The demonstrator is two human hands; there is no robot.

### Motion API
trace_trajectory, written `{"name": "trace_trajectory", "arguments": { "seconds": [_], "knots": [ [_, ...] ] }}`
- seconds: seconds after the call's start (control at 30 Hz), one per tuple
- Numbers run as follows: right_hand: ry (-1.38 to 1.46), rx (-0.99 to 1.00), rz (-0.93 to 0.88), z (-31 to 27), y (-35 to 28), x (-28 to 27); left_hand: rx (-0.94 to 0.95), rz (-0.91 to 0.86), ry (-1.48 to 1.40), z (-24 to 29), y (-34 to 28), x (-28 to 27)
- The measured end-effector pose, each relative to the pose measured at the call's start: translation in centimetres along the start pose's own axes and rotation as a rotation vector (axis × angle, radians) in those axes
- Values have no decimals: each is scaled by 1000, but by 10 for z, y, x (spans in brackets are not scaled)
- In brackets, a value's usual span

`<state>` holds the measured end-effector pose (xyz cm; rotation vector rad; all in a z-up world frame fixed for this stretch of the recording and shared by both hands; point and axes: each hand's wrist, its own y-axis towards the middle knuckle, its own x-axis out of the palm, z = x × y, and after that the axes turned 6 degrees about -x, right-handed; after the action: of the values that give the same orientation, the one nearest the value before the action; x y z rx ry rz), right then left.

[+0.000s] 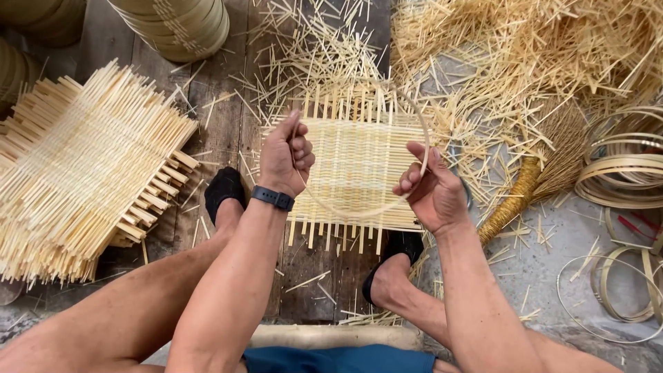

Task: The person sits on a low stool in a bamboo workshop and assembles woven bamboo steamer lids. They press a round woven bamboo mat into a wooden form, fit a bamboo rim ring around it, trim the excess strip ends with scissors, and stack the finished lids on top of a pile of completed lids.

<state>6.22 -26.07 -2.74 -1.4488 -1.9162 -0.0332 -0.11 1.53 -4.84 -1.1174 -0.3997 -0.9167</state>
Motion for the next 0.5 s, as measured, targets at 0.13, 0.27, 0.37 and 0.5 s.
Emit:
{"name": "trace_trajectory", "arguments": {
  "seconds": [0.13,0.27,0.37,0.5],
  "knots": [
    [21,59,-202,18,6,-26,72,91,-48,-3,10,-17],
    [-165,34,15,16,8,-8,25,183,63,-5,11,-16],
    [-470,-157,166,34,32,-26,138,368,179,-18,7,-22],
    [-828,-85,324,54,51,-24,311,442,434,-55,47,-89]
  ]
}}
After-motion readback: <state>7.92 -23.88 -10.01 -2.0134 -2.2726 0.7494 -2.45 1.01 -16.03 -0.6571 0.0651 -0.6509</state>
